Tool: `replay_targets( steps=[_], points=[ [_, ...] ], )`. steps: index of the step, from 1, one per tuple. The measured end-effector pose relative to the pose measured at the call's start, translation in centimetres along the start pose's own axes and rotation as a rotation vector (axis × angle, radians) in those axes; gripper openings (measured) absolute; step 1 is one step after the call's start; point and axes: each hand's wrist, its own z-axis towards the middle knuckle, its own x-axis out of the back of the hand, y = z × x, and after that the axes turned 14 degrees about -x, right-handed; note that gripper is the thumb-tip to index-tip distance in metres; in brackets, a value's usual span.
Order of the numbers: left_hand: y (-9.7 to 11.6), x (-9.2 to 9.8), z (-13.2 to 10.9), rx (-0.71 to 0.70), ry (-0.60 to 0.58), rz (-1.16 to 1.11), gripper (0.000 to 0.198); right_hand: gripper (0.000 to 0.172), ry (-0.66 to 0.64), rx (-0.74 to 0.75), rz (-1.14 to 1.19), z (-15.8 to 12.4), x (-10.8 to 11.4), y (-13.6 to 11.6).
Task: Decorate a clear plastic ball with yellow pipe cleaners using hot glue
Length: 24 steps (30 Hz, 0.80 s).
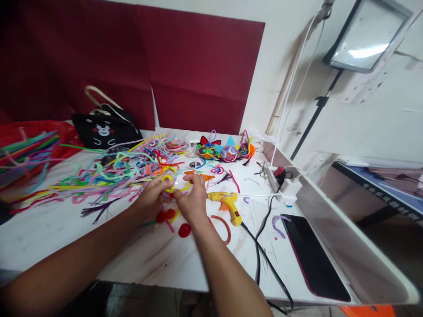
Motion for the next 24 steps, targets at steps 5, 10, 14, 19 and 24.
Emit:
replay_targets(
  steps=[5, 10, 14, 19, 24],
  points=[
    [-0.44, 0.3, 0.0, -0.009, 0.01, 0.02, 0.032, 0.032, -0.01, -0.012, 0.042, 0.31, -0.06, 0.59],
    [-0.54, 0.31, -0.04, -0.011, 0.013, 0.016, 0.033, 0.03, -0.021, -0.019, 0.044, 0.41, 0.0, 0.7],
    [-0.41, 0.17, -0.1, -0.018, 0.019, 0.019, 0.034, 0.031, -0.019, -0.027, 0.031, 0.48, 0.02, 0.72],
    [-0.45, 0.24, -0.23, -0.041, -0.023, 0.027, 0.03, 0.032, -0.008, -0.016, 0.018, 0.36, 0.12, 0.57],
    [-0.8, 0.39, -0.17, -0.055, -0.028, 0.022, 0.029, 0.032, 0.022, 0.009, -0.025, 0.18, 0.15, 0.35]
  ],
)
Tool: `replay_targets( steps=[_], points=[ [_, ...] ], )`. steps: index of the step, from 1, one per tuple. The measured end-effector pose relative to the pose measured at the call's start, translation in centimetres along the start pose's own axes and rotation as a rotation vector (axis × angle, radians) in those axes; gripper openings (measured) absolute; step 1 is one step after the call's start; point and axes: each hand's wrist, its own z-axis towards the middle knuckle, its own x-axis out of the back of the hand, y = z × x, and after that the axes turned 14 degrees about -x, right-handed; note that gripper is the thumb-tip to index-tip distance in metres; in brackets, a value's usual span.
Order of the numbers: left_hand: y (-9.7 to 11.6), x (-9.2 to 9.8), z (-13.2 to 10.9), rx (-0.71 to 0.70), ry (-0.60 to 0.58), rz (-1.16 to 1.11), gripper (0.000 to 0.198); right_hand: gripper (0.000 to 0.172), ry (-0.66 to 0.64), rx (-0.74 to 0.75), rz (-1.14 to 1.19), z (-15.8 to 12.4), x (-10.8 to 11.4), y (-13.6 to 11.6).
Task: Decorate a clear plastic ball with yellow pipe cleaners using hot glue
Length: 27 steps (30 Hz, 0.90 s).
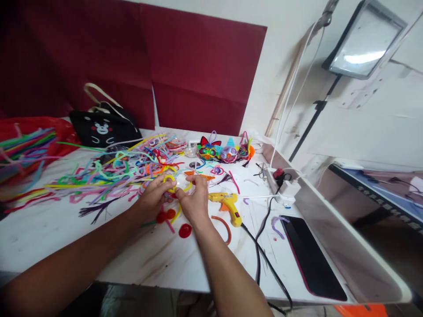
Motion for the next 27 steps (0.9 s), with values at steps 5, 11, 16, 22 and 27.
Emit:
replay_targets(
  steps=[5, 11, 16, 22, 27],
  points=[
    [0.3, -0.2, 0.0, 0.035, 0.018, -0.049, 0.032, 0.035, -0.009, -0.03, 0.047, 0.0, -0.2, 0.1],
    [0.8, -0.4, -0.2, 0.045, 0.024, -0.086, 0.033, 0.046, -0.046, -0.125, 0.145, -0.3, -0.4, -0.3],
    [0.9, -0.5, -0.2, 0.069, 0.037, -0.098, 0.035, 0.05, -0.119, -0.167, 0.217, -0.3, -0.1, -0.6],
    [0.8, -0.5, 0.0, 0.066, 0.04, -0.109, 0.035, 0.055, -0.131, -0.088, 0.156, -0.4, -0.1, -0.7],
    [0.8, -0.4, -0.1, 0.041, 0.0, -0.077, 0.035, 0.058, -0.123, -0.096, 0.131, -0.5, 0.1, -1.0]
  ],
)
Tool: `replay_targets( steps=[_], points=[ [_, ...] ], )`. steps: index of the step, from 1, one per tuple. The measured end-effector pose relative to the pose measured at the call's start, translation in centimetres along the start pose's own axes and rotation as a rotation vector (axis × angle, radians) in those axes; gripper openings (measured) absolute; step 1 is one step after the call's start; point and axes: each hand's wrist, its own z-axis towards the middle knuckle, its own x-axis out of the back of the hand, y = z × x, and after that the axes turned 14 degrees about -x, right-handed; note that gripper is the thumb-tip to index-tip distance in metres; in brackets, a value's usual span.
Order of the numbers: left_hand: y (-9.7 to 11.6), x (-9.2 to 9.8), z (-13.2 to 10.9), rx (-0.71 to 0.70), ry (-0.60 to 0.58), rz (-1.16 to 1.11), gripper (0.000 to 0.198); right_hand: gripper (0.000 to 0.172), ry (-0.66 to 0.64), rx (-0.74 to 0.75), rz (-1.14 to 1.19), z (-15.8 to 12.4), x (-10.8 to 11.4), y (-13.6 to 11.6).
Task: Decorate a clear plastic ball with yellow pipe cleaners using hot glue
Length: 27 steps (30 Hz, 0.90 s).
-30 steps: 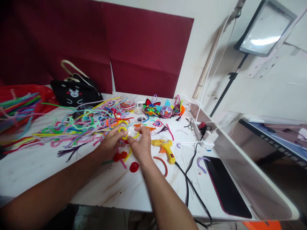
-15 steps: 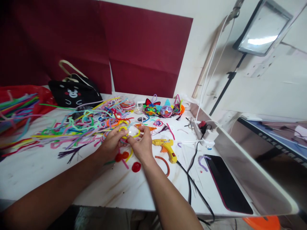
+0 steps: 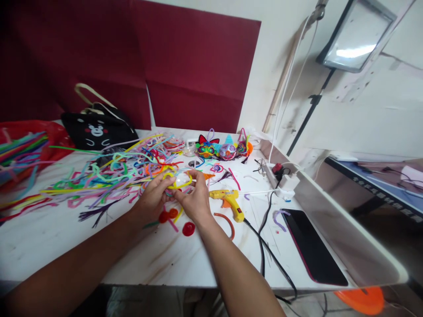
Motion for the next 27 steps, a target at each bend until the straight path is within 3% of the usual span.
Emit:
replay_targets(
  steps=[7, 11, 19, 27],
  points=[
    [0.2, 0.1, 0.4, -0.09, 0.041, 0.165, 0.037, 0.06, -0.014, -0.01, -0.015, 0.0, 0.4, -0.5],
    [-0.1, 0.0, 0.7, -0.157, 0.005, 0.053, 0.03, 0.061, -0.015, 0.025, -0.051, 0.1, 0.5, -0.6],
    [0.1, -0.4, 0.4, -0.052, -0.035, -0.154, 0.028, 0.064, -0.026, 0.031, -0.076, 0.3, 0.7, -0.4],
    [-0.1, -0.1, 0.6, 0.001, -0.01, -0.193, 0.028, 0.058, -0.035, 0.014, -0.205, 0.4, 1.2, -0.9]
  ],
)
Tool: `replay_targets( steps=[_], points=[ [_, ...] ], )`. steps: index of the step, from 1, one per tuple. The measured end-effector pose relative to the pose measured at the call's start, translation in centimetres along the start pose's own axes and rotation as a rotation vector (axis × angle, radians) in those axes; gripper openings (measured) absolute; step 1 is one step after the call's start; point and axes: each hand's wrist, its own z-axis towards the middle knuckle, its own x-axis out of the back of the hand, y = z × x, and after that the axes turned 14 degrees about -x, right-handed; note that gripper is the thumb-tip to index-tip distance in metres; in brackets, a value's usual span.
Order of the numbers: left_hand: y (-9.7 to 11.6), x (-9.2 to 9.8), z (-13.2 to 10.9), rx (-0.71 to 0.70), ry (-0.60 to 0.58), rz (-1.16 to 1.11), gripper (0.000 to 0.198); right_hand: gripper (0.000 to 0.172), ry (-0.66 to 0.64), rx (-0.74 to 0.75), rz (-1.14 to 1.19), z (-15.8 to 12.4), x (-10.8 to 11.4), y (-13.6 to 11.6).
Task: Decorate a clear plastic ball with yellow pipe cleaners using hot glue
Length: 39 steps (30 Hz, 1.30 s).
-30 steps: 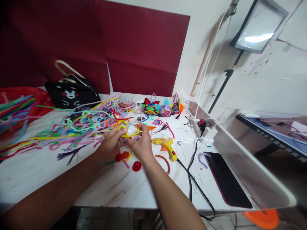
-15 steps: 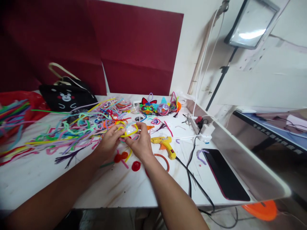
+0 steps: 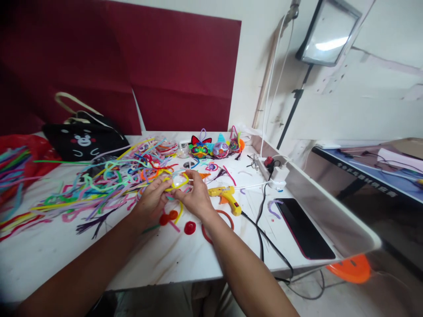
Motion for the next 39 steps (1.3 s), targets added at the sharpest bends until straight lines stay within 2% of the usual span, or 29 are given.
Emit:
replay_targets(
  steps=[3, 6, 10, 12, 14, 18, 21, 27, 29, 32, 36, 39],
  points=[
    [-0.2, 0.4, 0.2, 0.01, 0.016, 0.015, 0.026, 0.046, 0.12, 0.037, -0.229, -0.3, 2.2, -1.3],
    [-0.2, 0.6, 0.4, 0.002, 0.046, 0.029, 0.024, 0.032, 0.174, 0.061, -0.626, -0.9, 5.5, -2.5],
    [0.1, 0.3, 0.5, 0.015, 0.083, -0.032, 0.029, 0.022, 0.053, -0.234, -1.144, -2.4, 9.4, -2.6],
    [0.3, 0.1, 0.5, 0.036, 0.092, -0.06, 0.031, 0.027, 0.011, -0.336, -1.26, -3.0, 10.6, -1.9],
    [0.3, 0.0, 0.6, 0.048, 0.088, -0.078, 0.031, 0.033, -0.016, -0.4, -1.273, -3.2, 11.5, -0.8],
    [0.2, -0.1, 0.6, 0.046, 0.106, -0.101, 0.028, 0.038, -0.024, -0.446, -1.134, -2.4, 12.5, 1.4],
    [0.4, -0.1, 0.7, 0.06, 0.133, -0.096, 0.028, 0.034, 0.004, -0.48, -0.954, -1.5, 12.9, 2.5],
    [0.6, 0.0, 0.8, 0.043, 0.084, -0.076, 0.031, 0.019, -0.045, -0.58, -0.251, -1.8, 13.2, 2.1],
    [0.6, 0.2, 0.8, 0.028, 0.061, -0.075, 0.033, 0.022, -0.055, -0.538, -0.066, -2.4, 13.2, 1.4],
    [0.6, 0.4, 0.9, 0.028, 0.065, -0.09, 0.034, 0.031, -0.059, -0.396, 0.122, -3.2, 13.1, 0.3],
    [0.6, 0.5, 0.8, 0.053, 0.081, -0.108, 0.032, 0.038, -0.055, -0.253, 0.221, -3.9, 12.2, -0.8],
    [0.7, 0.6, 0.8, 0.075, 0.064, -0.102, 0.031, 0.039, -0.033, -0.22, 0.239, -3.9, 11.3, -1.0]
  ],
)
